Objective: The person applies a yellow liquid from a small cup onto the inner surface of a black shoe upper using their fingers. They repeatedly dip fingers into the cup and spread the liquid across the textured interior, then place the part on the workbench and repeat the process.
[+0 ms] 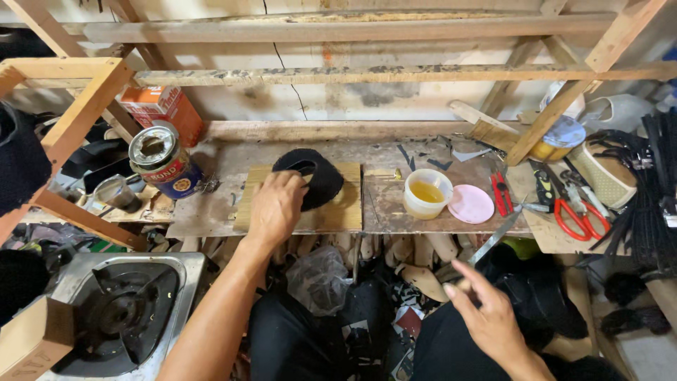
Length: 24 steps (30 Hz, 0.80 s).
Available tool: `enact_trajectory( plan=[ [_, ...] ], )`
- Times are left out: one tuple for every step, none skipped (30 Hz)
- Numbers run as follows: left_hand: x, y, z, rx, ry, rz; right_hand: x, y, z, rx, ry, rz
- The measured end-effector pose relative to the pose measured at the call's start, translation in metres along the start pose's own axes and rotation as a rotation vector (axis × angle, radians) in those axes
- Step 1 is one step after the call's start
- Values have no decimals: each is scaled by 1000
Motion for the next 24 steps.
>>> enact_trajectory(
  plan=[
    [3, 2, -5, 0, 24, 13, 7, -6, 2, 20, -4, -5],
    [6, 5, -13, -31, 72, 26, 16, -13, 4, 41, -8, -9],
    [10, 7, -20, -62, 122, 39, 25, -19, 6, 61, -12, -15],
    [14, 10, -28, -93, 171, 51, 34, -25, 7, 41, -18, -21],
    [19, 10, -33, -111, 200, 39, 43, -30, 8, 20, -24, -28],
    [24, 10, -39, -128, 232, 29, 52, -37, 9, 0, -29, -38],
    [29, 10, -45, -144, 265, 19, 61, -42, 12, 26, -50, -37],
    [34, 8, -48, -166, 255, -9, 70, -47, 16, 52, -72, -35],
    [39, 5, -50, -189, 246, -37, 76, -52, 19, 77, -94, -34],
    [43, 3, -53, -211, 236, -67, 82, -59, 22, 83, -110, -71],
    [46, 1, -57, -235, 239, -93, 86, -66, 25, 90, -127, -109],
    [49, -2, -61, -258, 244, -118, 89, -73, 28, 97, -143, -148],
    [50, -4, -65, -281, 250, -142, 93, -74, 33, 52, -165, -128],
    [50, -5, -73, -293, 299, -139, 94, -75, 36, 6, -187, -105],
    [48, -7, -82, -304, 347, -135, 95, -74, 39, -39, -209, -80],
    [47, -10, -91, -315, 396, -131, 95, -75, 42, -50, -237, -74],
    [46, -15, -98, -370, 426, -137, 96, -75, 45, -59, -262, -68],
    [45, -21, -104, -427, 454, -143, 96, -76, 48, -69, -287, -60],
    [44, -27, -110, -485, 481, -152, 96, -73, 52, -75, -318, -12],
    [45, -32, -110, -504, 458, -180, 96, -71, 57, -83, -349, 35],
    [47, -37, -109, -523, 434, -211, 96, -69, 64, -91, -382, 85],
    [48, -41, -106, -542, 412, -242, 97, -75, 71, -53, -383, 49],
    [50, -41, -102, -527, 376, -260, 98, -82, 80, -14, -383, 8],
    [52, -40, -96, -512, 339, -275, 100, -89, 90, 26, -382, -34]
  ],
)
Point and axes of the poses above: each hand's wrist, its own x-axis towards the middle knuckle, its own z-axis out of the palm, y = z × x, the point moved 8 cm from there along x, towards the middle knuckle, and after that the axes turned 5 degrees about x, right-handed, at the moved point
